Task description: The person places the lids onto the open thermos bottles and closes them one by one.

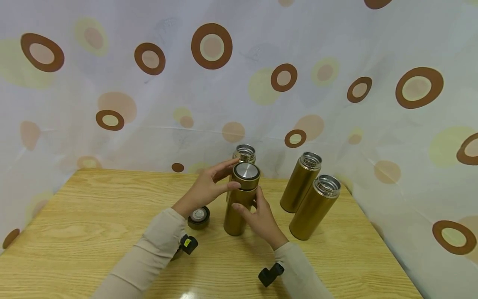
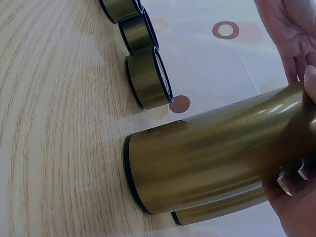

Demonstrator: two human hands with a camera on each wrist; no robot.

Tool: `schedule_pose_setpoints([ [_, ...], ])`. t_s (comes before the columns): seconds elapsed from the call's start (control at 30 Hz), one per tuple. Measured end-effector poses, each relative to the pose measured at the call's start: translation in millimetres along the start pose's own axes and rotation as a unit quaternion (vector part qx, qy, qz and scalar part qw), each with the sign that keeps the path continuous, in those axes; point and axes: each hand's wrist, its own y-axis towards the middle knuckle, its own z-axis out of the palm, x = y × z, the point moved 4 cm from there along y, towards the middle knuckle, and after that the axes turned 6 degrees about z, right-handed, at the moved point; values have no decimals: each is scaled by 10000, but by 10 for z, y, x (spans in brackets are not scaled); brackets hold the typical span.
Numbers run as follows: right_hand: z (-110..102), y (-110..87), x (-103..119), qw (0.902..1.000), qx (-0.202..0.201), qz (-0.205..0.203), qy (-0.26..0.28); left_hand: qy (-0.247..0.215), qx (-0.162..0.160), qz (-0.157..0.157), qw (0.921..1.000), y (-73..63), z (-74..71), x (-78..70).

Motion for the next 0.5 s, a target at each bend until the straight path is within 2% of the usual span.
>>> schedule_pose_setpoints([
  [0.13,-1,-7,36,9999,15,121,35,14,-5,39,10000,-4,-11,1],
  [0.23,-9,-55,174,9999,49,125,-7,108,-37,108,9999,-11,12,-19],
  [0.33,-22,-108,315,9999,88,78,-67,463,-174,327,9982,-9,78,-83],
  [0.43,-24,-115,332,9999,92,78,-97,1163,-533,706,9893,0,182,-205],
  [0.5,-17,-88,245,9999,59,-19,-143,1760,-896,932,9759,10,260,-294],
])
